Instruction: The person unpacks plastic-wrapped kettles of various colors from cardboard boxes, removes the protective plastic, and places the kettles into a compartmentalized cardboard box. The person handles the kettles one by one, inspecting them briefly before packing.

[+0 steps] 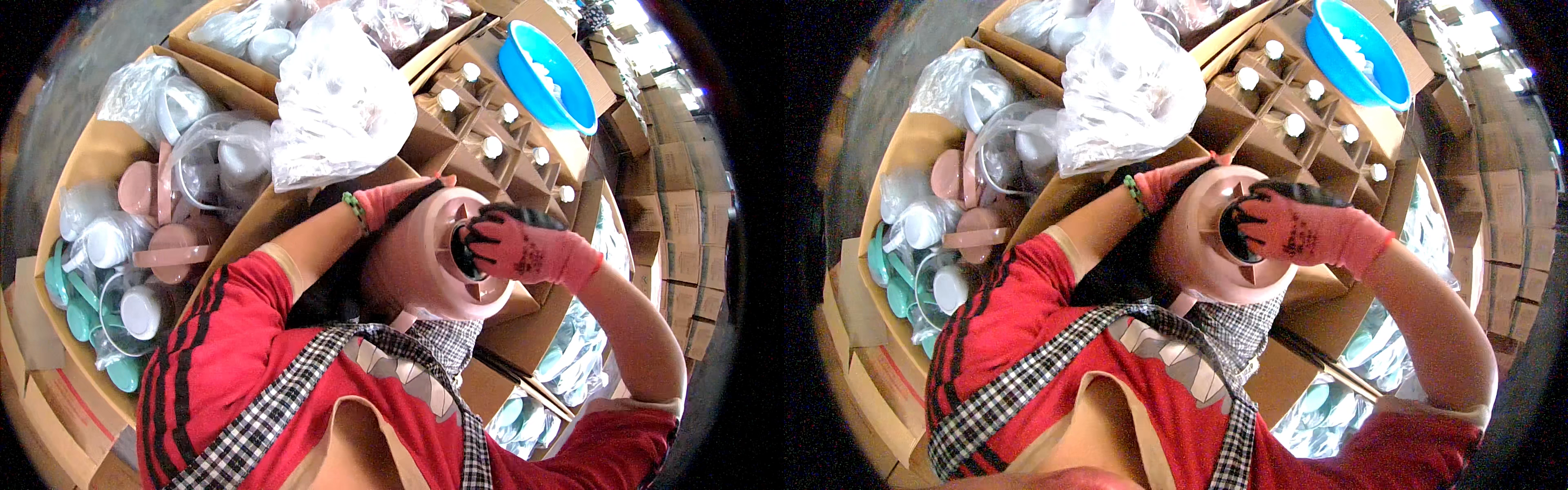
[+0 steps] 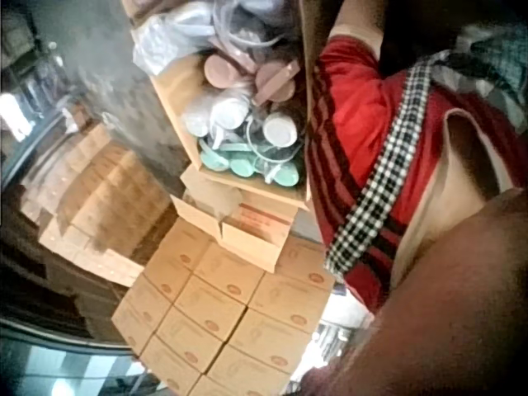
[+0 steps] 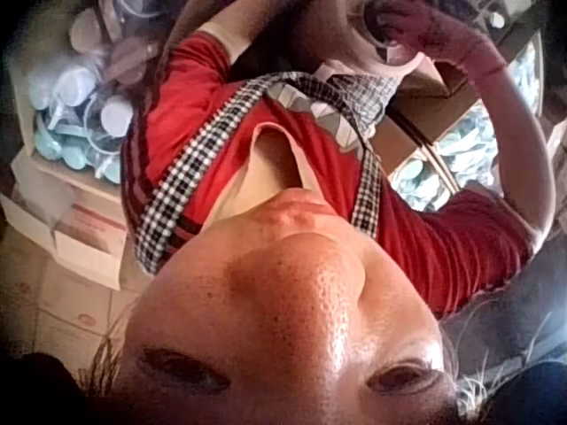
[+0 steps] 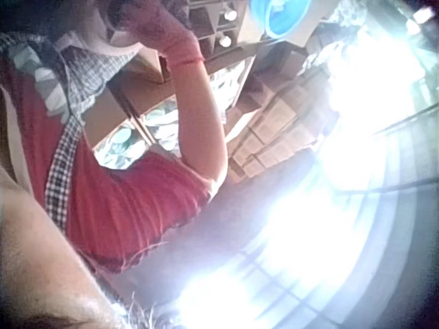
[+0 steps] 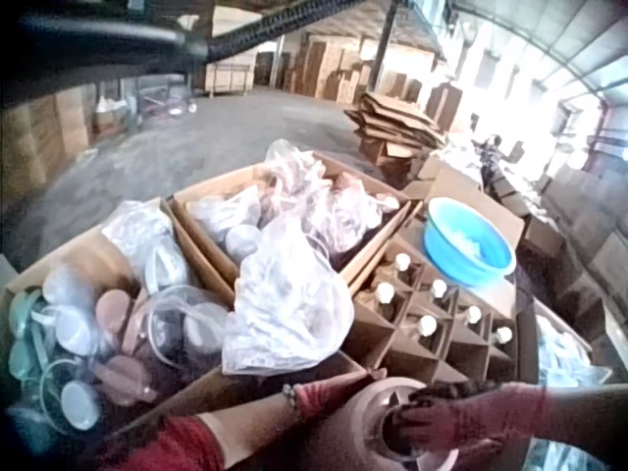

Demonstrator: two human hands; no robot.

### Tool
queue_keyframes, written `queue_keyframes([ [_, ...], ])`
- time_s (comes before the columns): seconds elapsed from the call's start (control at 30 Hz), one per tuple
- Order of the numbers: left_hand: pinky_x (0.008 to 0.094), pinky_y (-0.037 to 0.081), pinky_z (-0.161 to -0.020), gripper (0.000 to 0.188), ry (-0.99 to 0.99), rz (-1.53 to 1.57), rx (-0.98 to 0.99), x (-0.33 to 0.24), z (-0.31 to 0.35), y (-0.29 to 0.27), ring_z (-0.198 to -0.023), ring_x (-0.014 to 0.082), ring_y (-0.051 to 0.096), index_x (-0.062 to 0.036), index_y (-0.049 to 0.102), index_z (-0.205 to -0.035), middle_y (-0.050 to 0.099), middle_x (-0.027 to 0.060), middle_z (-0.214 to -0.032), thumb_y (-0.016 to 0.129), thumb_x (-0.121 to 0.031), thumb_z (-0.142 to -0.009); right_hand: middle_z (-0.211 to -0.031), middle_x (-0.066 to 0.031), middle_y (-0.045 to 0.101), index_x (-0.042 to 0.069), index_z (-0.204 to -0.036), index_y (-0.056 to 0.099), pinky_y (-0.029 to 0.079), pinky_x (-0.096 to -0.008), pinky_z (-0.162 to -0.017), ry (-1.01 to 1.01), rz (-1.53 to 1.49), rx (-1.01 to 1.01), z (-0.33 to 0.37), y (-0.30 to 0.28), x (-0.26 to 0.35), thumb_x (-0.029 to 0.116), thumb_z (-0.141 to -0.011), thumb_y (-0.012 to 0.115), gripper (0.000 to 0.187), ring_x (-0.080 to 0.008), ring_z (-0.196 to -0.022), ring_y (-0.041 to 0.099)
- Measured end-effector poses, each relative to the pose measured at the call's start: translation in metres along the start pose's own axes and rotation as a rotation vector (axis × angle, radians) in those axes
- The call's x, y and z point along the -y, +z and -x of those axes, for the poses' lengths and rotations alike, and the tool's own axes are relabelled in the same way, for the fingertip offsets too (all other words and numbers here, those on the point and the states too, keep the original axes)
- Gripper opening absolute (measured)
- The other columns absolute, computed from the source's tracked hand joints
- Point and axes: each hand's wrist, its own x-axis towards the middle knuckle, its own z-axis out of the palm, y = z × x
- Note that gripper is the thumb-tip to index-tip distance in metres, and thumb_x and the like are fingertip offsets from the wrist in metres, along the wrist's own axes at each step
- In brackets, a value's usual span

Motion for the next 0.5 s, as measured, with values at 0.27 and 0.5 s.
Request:
queue_keyframes([
  [0.27,0.0275,0.041,-0.085,0.024,0.020,0.092,0.099,-0.012,0.006,-0.008,-0.094,0.0172,0.050,-0.0029,0.051,-0.105,0.054,0.0111,-0.101,0.048,-0.014,-0.083,-0.065,-0.0215,0.055,-0.003,-0.074,0.058,0.044,-0.0371,-0.058,1.185,-0.843,-0.090,-0.035,0.008,0.017,0.028,-0.076,0.051,0.031,-0.0303,-0.064,0.058],
  [0.5,0.0301,0.041,-0.082,0.039,0.867,-1.886,-0.631,0.017,0.024,0.016,-0.091,0.0156,0.052,-0.0101,0.049,-0.109,0.055,0.0077,-0.099,0.057,-0.030,-0.077,-0.053,-0.0084,0.054,-0.005,-0.064,0.058,0.042,-0.0276,-0.046,1.248,-1.032,-0.215,-0.024,0.020,0.011,0.029,-0.075,0.055,0.035,-0.0123,-0.049,0.054],
])
